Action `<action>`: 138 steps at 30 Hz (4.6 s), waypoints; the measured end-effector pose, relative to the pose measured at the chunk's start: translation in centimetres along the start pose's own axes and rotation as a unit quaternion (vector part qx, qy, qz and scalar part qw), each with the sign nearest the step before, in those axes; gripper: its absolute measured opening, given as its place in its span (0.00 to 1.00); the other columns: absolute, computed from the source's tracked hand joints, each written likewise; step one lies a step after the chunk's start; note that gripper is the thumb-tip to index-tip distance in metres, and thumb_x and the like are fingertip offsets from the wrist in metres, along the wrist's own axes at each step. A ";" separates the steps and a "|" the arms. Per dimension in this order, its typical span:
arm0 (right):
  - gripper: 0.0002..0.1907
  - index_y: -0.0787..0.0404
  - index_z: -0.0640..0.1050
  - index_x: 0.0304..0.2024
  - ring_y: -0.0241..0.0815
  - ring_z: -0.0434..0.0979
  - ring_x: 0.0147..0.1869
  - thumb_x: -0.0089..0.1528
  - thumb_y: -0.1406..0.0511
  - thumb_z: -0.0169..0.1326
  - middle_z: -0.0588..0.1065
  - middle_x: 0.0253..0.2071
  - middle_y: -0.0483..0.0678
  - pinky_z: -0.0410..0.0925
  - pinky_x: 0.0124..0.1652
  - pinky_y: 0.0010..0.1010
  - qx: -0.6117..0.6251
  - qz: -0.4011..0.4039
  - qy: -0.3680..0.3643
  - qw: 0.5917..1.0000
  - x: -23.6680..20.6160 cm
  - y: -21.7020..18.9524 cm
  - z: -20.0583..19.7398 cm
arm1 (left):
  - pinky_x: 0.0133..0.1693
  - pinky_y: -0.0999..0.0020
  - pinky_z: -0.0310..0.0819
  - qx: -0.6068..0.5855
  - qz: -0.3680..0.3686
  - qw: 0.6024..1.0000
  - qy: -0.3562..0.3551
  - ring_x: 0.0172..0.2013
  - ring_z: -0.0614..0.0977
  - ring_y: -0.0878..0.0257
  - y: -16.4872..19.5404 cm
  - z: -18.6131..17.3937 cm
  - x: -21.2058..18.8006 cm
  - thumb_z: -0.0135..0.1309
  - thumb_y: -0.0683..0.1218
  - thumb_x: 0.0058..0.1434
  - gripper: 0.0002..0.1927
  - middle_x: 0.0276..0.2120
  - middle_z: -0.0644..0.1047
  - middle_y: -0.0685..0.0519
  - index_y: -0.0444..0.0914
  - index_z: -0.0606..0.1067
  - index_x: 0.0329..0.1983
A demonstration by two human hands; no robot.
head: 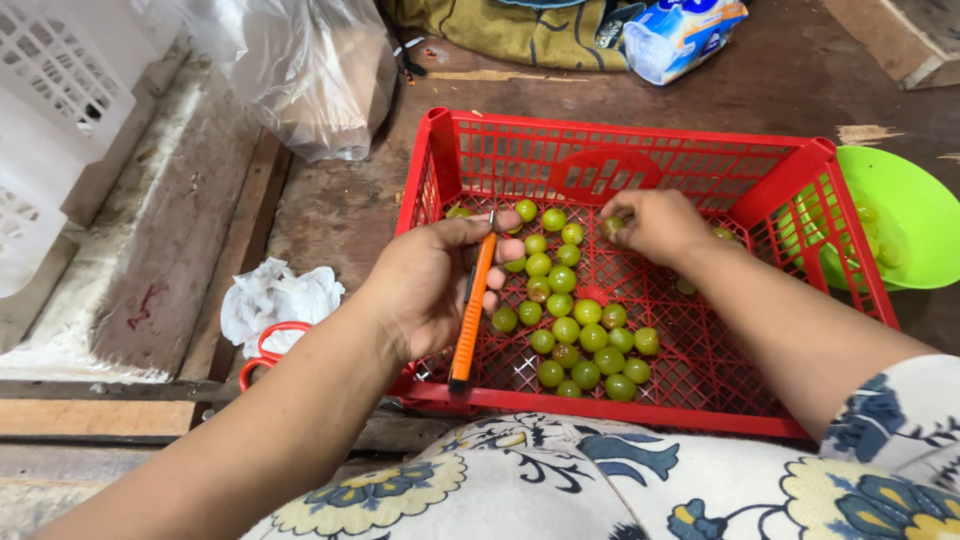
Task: The person sits at a low wooden workbench with a red basket of green grapes. They pick up grapes one at a time, hold each in one hand, and peel the skin off with a small utility knife, placing the peeled grapes into a green bowl beside the basket while discarding skins into the basket.
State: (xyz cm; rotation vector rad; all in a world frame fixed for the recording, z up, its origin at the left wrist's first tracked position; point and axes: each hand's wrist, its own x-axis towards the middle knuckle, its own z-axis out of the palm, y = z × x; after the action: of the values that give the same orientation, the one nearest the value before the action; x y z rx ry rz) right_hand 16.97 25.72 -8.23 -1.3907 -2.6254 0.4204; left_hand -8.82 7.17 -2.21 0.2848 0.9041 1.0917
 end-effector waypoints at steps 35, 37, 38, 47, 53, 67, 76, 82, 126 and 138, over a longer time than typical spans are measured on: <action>0.20 0.62 0.78 0.52 0.46 0.84 0.41 0.58 0.64 0.60 0.83 0.42 0.50 0.77 0.40 0.36 0.306 0.189 -0.102 0.927 3.2 -3.1 -0.6 | 0.28 0.73 0.70 0.089 0.025 0.993 -0.074 0.26 0.75 0.69 1.6 -3.2 2.7 0.45 0.48 0.70 0.17 0.33 0.80 0.56 0.39 0.76 0.57; 0.19 0.61 0.75 0.55 0.45 0.83 0.42 0.61 0.66 0.56 0.81 0.45 0.49 0.76 0.39 0.34 0.487 0.241 -0.105 0.833 2.3 -1.6 -1.3 | 0.28 0.73 0.72 0.069 0.022 0.993 -0.097 0.26 0.76 0.69 1.8 -3.4 2.7 0.45 0.47 0.69 0.17 0.33 0.80 0.55 0.38 0.75 0.58; 0.18 0.61 0.75 0.56 0.44 0.83 0.44 0.63 0.67 0.53 0.80 0.46 0.49 0.76 0.41 0.33 0.552 0.238 -0.106 0.792 1.8 -1.2 -1.7 | 0.29 0.72 0.72 0.059 0.021 0.992 -0.107 0.27 0.76 0.69 1.9 -3.5 2.7 0.45 0.47 0.69 0.18 0.34 0.81 0.55 0.38 0.75 0.58; 0.15 0.59 0.76 0.56 0.42 0.80 0.49 0.66 0.66 0.50 0.80 0.51 0.53 0.75 0.48 0.29 0.818 0.136 -0.115 0.547 -3.2 -2.5 -2.8 | 0.30 0.72 0.72 0.066 0.006 0.990 -0.124 0.26 0.76 0.68 1.3 -3.6 2.4 0.41 0.51 0.71 0.20 0.34 0.81 0.55 0.37 0.75 0.59; 0.15 0.61 0.77 0.58 0.36 0.80 0.48 0.68 0.67 0.54 0.79 0.50 0.49 0.74 0.49 0.24 0.819 0.133 -0.087 0.551 -5.9 -3.5 -1.7 | 0.29 0.73 0.72 0.056 0.035 0.990 -0.121 0.25 0.74 0.68 0.9 -3.6 2.0 0.40 0.52 0.71 0.21 0.32 0.80 0.57 0.38 0.75 0.60; 0.20 0.65 0.74 0.63 0.39 0.81 0.50 0.67 0.72 0.52 0.79 0.49 0.50 0.75 0.48 0.25 0.778 0.080 -0.061 0.620 -8.2 -7.3 -3.5 | 0.22 0.75 0.69 0.248 0.104 0.958 -0.098 0.21 0.75 0.69 -1.9 3.3 -0.9 0.47 0.46 0.67 0.34 0.31 0.82 0.50 0.42 0.54 0.76; 0.12 0.63 0.75 0.51 0.42 0.83 0.46 0.65 0.72 0.55 0.80 0.45 0.51 0.77 0.43 0.27 0.774 0.117 0.007 0.622 -7.9 -7.4 -2.9 | 0.20 0.77 0.67 0.223 0.095 0.964 -0.107 0.21 0.74 0.71 -2.2 4.8 -1.0 0.47 0.46 0.68 0.31 0.29 0.80 0.54 0.44 0.59 0.75; 0.10 0.66 0.76 0.50 0.42 0.84 0.44 0.66 0.72 0.55 0.80 0.43 0.53 0.78 0.44 0.25 0.791 0.100 0.014 0.604 -7.9 -7.1 -2.8 | 0.19 0.77 0.66 0.201 0.095 0.967 -0.127 0.20 0.74 0.71 -2.0 4.9 -0.9 0.47 0.46 0.68 0.31 0.29 0.80 0.54 0.43 0.60 0.75; 0.17 0.68 0.76 0.57 0.39 0.82 0.49 0.66 0.69 0.55 0.80 0.47 0.52 0.75 0.47 0.25 0.786 0.071 -0.032 0.613 -7.5 -9.2 -3.7 | 0.18 0.76 0.62 0.241 0.154 0.958 -0.027 0.19 0.71 0.72 -1.4 4.9 -1.1 0.48 0.44 0.68 0.15 0.32 0.80 0.54 0.45 0.69 0.57; 0.16 0.57 0.77 0.57 0.38 0.81 0.52 0.66 0.64 0.54 0.81 0.51 0.49 0.73 0.48 0.25 0.832 0.110 -0.111 0.533 -7.4 -8.6 -2.9 | 0.20 0.74 0.67 -0.092 0.015 0.995 -0.047 0.21 0.73 0.68 -1.5 1.2 0.1 0.46 0.45 0.69 0.06 0.34 0.80 0.51 0.46 0.66 0.48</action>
State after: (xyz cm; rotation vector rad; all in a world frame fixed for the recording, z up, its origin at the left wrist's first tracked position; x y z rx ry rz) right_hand 15.06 15.51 -2.79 -0.7080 -0.8074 2.2701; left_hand -6.93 6.84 -2.38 0.1969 0.7114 1.1715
